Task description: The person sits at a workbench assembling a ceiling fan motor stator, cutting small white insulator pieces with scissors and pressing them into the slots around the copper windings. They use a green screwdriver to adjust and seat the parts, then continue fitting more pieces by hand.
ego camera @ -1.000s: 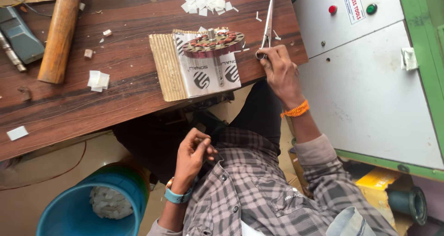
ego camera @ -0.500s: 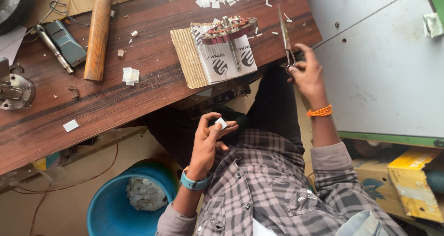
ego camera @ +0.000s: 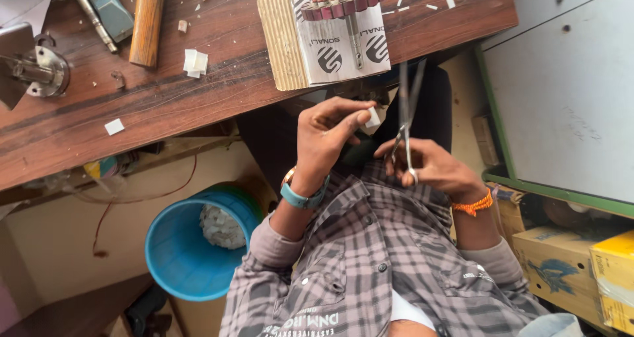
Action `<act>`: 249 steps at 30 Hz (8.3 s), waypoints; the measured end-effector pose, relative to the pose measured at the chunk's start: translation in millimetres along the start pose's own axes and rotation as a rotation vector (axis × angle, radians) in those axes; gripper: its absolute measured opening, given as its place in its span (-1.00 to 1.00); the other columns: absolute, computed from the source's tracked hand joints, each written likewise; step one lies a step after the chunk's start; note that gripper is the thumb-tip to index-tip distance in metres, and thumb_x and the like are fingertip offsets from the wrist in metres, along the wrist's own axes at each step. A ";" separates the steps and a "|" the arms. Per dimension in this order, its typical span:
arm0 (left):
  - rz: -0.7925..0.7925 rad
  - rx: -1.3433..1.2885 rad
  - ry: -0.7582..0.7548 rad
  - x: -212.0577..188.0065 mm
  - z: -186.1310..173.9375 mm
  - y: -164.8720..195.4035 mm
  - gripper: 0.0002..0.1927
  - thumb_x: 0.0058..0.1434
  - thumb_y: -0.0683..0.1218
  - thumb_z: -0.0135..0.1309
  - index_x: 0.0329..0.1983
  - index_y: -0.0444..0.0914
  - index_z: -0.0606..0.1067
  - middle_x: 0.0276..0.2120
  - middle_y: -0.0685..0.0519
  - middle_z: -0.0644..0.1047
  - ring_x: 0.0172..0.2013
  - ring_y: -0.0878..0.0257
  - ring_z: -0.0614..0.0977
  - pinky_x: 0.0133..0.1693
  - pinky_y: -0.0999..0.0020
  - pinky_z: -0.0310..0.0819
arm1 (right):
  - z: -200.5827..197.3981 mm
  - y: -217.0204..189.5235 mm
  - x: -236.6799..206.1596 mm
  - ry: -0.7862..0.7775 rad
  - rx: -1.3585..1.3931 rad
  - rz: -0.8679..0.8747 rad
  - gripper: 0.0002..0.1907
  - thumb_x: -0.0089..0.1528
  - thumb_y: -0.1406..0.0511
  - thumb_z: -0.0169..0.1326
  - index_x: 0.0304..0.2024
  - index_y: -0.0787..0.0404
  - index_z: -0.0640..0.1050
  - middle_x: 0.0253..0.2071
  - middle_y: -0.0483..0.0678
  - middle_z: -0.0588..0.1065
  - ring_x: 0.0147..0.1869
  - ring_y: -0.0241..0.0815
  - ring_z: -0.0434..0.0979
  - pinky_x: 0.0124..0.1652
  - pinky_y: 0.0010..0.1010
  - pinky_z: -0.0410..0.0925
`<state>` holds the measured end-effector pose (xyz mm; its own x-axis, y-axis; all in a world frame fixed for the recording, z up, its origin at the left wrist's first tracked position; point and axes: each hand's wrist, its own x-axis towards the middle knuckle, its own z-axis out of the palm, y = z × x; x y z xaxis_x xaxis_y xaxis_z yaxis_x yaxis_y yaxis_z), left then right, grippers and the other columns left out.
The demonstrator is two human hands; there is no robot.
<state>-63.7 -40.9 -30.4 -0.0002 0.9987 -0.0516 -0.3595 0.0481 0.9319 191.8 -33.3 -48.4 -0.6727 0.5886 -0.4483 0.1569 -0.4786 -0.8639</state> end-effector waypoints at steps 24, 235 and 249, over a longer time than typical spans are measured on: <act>-0.116 0.183 0.034 29.2 45.8 -49.4 -0.79 0.31 -0.11 0.23 -0.16 -0.38 0.63 -0.12 -0.01 0.70 -0.33 0.47 0.62 -0.39 0.57 0.56 | -34.7 13.4 -27.5 -0.058 -0.017 0.105 -0.28 -0.01 0.25 0.40 0.19 0.37 0.55 -0.41 -0.20 0.45 -0.31 -0.41 0.42 -0.28 -0.54 0.33; 0.058 0.232 0.321 31.1 6.4 -26.9 -0.86 0.25 -0.20 0.24 -0.21 -0.40 0.64 -0.21 -0.04 0.69 -0.03 0.26 0.69 -0.09 0.48 0.58 | -22.0 -20.3 21.0 -0.106 -0.162 0.227 -0.41 -0.02 0.23 0.41 0.02 0.35 0.64 -0.48 -0.24 0.43 -0.40 -0.46 0.33 -0.43 -0.56 0.19; -0.061 -0.195 0.186 33.6 17.0 -18.7 -0.86 0.42 -0.08 -0.01 -0.07 -0.24 0.42 -0.18 -0.04 0.67 -0.16 0.29 0.73 -0.45 0.58 0.57 | -32.6 -17.3 17.7 0.180 0.025 -0.393 -0.26 0.16 0.00 0.32 0.14 0.45 0.53 -0.29 0.03 0.62 -0.30 -0.38 0.53 -0.29 -0.62 0.37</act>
<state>-41.1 -7.9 -43.4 -0.1378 0.9726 -0.1871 -0.5371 0.0853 0.8392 200.8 6.6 -48.9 -0.5406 0.8325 -0.1212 -0.1047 -0.2095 -0.9722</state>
